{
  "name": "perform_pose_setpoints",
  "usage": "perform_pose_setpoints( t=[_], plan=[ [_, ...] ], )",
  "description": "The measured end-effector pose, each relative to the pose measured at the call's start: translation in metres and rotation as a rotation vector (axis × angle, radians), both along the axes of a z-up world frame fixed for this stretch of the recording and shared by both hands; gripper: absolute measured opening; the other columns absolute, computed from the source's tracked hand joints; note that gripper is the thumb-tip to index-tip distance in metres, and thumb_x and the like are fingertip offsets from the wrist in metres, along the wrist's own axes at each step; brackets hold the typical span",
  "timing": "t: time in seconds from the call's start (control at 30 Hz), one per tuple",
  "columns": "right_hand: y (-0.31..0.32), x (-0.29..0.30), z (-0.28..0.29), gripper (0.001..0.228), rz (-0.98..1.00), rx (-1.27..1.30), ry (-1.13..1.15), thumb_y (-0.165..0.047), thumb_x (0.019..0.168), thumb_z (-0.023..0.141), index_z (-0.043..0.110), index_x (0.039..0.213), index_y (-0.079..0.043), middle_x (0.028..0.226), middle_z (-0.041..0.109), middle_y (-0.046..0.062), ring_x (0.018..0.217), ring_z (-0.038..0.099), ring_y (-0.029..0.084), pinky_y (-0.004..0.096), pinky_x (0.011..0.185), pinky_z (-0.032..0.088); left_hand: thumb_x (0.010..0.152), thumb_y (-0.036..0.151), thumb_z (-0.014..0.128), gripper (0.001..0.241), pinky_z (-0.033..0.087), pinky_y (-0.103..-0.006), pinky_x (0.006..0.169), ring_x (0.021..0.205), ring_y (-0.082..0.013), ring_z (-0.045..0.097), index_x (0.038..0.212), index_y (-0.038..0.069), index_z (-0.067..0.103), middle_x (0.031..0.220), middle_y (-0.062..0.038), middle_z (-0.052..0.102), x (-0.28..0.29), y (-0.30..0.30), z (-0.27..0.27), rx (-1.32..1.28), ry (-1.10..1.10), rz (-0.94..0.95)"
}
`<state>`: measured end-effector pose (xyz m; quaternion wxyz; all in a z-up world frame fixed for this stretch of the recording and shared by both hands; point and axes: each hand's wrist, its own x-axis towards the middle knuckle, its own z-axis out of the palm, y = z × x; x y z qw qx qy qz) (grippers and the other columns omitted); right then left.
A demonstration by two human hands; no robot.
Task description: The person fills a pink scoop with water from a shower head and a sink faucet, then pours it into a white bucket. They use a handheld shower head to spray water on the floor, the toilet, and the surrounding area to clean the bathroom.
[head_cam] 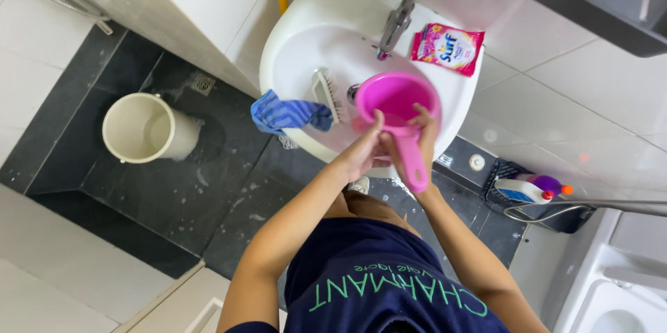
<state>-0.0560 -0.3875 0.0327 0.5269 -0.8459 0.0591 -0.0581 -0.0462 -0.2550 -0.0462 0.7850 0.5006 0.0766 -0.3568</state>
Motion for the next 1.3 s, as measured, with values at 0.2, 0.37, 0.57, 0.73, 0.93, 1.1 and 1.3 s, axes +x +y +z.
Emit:
perform_pose_setpoints(
  t=[0.2,0.37,0.57,0.73,0.93,1.1,1.3],
  plan=[
    [-0.037,0.011,-0.004,0.067,0.754,-0.117,-0.252,0.016,0.079,0.056,0.052,0.145,0.008,0.155,0.046,0.026,0.146,0.036,0.047,0.042,0.100,0.059,0.095,0.044,0.061,0.062,0.064,-0.0401,0.084,0.107,-0.0278,0.070,0.133,-0.005,0.053,0.115,-0.015,0.069,-0.003,0.008,0.013,-0.149,0.004,0.293],
    [-0.062,0.076,-0.025,0.024,0.357,0.084,-0.135,0.002,0.102,0.052,0.069,0.118,0.005,0.100,0.075,0.012,0.090,0.073,0.021,0.030,0.081,0.059,0.096,0.013,0.056,0.033,0.057,-0.0341,0.053,0.069,-0.0229,0.067,0.124,0.002,0.043,0.109,-0.018,0.063,0.007,0.013,0.012,-0.161,0.174,0.358],
    [-0.018,0.209,-0.015,0.037,0.169,-0.006,-0.085,-0.027,0.105,0.064,0.065,0.121,0.007,0.093,0.074,0.012,0.074,0.073,0.017,0.031,0.063,0.058,0.097,0.011,0.054,0.030,0.045,-0.0309,0.041,0.055,-0.0141,0.054,0.119,0.006,0.035,0.097,-0.013,0.055,0.008,0.017,0.018,-0.050,0.197,0.417],
    [-0.006,0.289,-0.067,0.052,0.252,-0.302,-0.170,-0.031,0.098,0.077,0.059,0.122,0.012,0.088,0.074,0.019,0.077,0.074,0.028,0.039,0.071,0.057,0.097,0.016,0.062,0.036,0.046,-0.0309,0.040,0.052,-0.0139,0.056,0.118,0.002,0.036,0.092,-0.014,0.059,0.016,0.026,0.019,0.090,0.068,0.345],
    [0.004,0.307,-0.051,0.029,0.289,-0.589,0.004,-0.011,0.084,0.074,0.067,0.106,0.007,0.090,0.072,0.023,0.084,0.072,0.037,0.046,0.079,0.058,0.093,0.017,0.069,0.043,0.045,-0.0310,0.039,0.051,-0.0129,0.056,0.116,0.000,0.037,0.088,-0.014,0.060,0.021,0.038,0.025,0.166,0.018,0.296],
    [-0.014,0.310,-0.035,0.026,0.447,-0.828,-0.138,0.005,0.081,0.067,0.073,0.106,-0.001,0.095,0.072,0.022,0.089,0.067,0.043,0.051,0.077,0.054,0.092,0.016,0.070,0.045,0.045,-0.0305,0.038,0.050,-0.0124,0.054,0.119,0.001,0.037,0.088,-0.013,0.059,0.031,0.042,0.016,0.151,0.017,0.256],
    [-0.012,0.311,-0.034,0.030,0.593,-1.062,-0.299,0.007,0.083,0.066,0.075,0.108,-0.006,0.088,0.072,0.019,0.084,0.069,0.038,0.048,0.074,0.056,0.089,0.012,0.074,0.049,0.043,-0.0306,0.037,0.050,-0.0128,0.054,0.120,0.001,0.037,0.088,-0.013,0.060,0.028,0.048,0.015,0.141,0.030,0.228]
  ],
)
